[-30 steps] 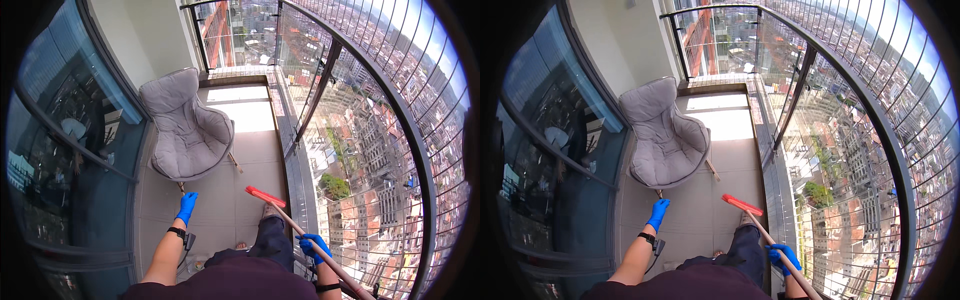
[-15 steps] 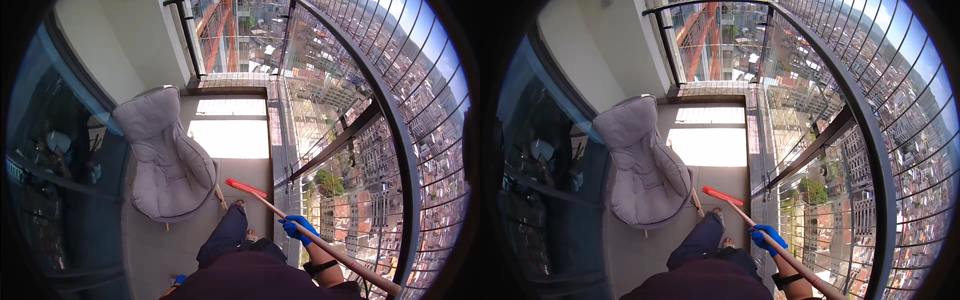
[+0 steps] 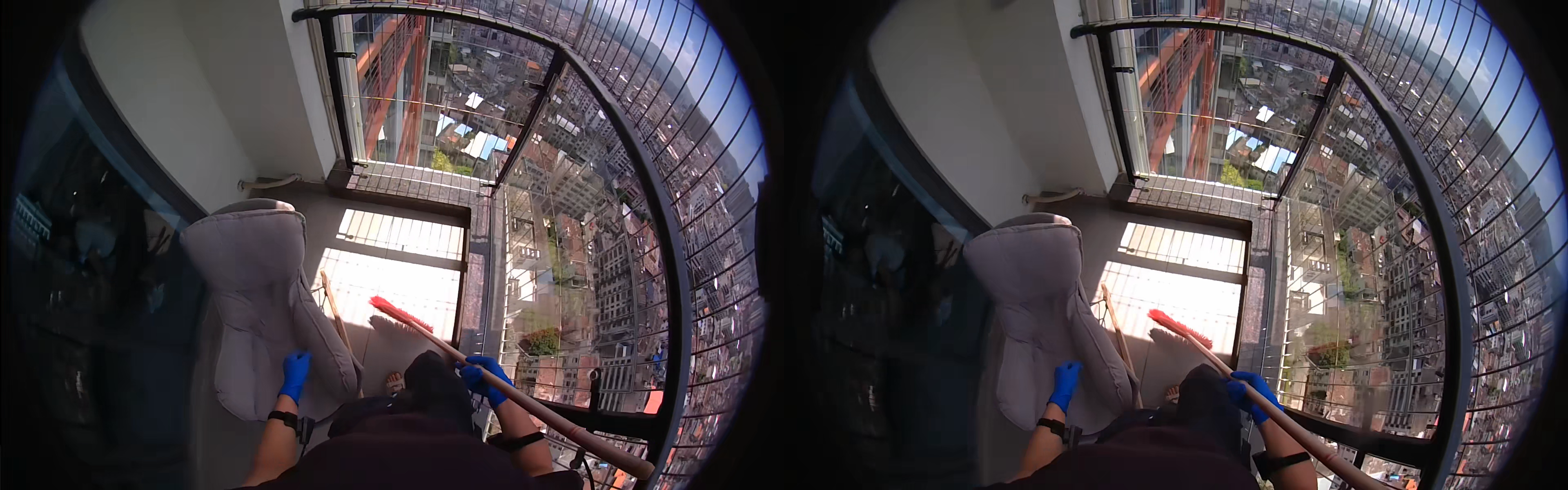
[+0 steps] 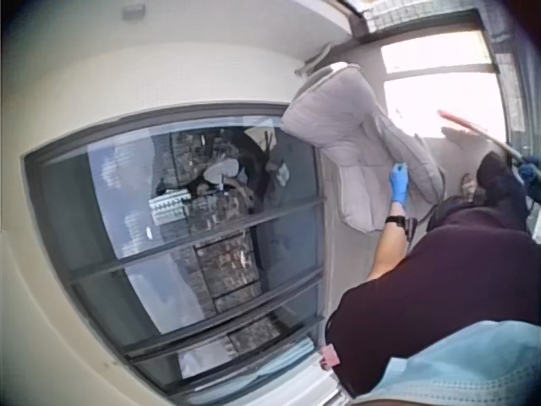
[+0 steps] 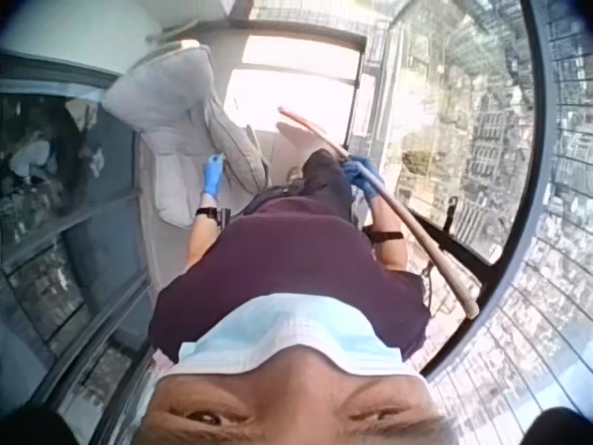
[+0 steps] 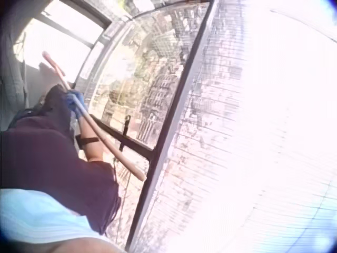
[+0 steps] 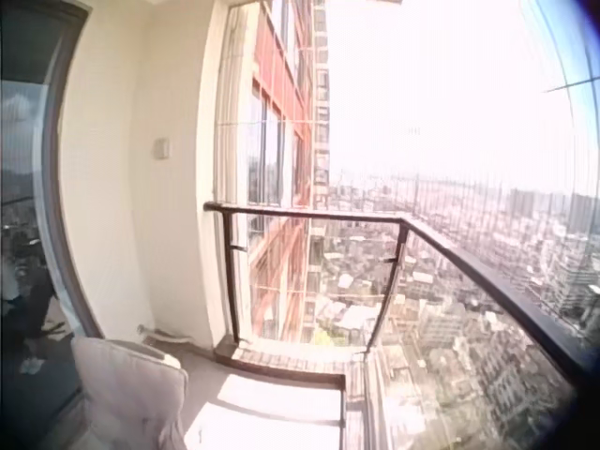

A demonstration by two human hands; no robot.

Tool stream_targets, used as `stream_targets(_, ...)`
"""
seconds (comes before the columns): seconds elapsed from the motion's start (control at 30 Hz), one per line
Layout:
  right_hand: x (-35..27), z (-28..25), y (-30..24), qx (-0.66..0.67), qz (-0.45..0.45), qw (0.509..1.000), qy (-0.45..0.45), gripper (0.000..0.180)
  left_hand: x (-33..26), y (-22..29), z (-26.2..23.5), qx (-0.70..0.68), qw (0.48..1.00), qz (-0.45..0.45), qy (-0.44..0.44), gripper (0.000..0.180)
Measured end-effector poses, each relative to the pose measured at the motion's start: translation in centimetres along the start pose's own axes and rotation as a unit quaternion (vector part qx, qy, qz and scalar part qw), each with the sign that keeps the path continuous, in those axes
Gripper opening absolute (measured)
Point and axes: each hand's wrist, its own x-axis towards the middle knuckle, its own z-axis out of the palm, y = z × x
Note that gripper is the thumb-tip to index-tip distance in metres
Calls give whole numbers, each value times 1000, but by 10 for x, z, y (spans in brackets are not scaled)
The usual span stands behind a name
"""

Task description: Sweeping the balcony floor with a broom and dustpan.

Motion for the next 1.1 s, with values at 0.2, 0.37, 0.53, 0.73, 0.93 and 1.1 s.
stream_targets(0.2, 116, 138, -114, -37, 98, 994, 26, 32, 87, 169, 20, -100, 987, 124, 4, 11)
stream_targets(0.37, 232, 258, -169, -104, 142, 982, 63, 27, 123, 265, 7, -62, 984, 167, 30, 16)
stream_targets(0.53, 368, 365, -175, -207, 155, 956, 139, 12, 164, 310, -25, -94, 981, 167, 35, 28)
stream_targets(0.73, 514, 437, -88, -555, 212, 802, -63, 22, 224, 358, -77, -211, 936, 262, 102, 80)
stream_targets(0.93, 630, 454, -11, -544, 157, 799, 202, 17, 283, 384, -131, -274, 882, 287, 255, 93)
stream_targets(1.1, 691, 457, 14, -937, 79, 260, -220, 10, 333, 381, -190, -203, 908, 365, 38, 43)
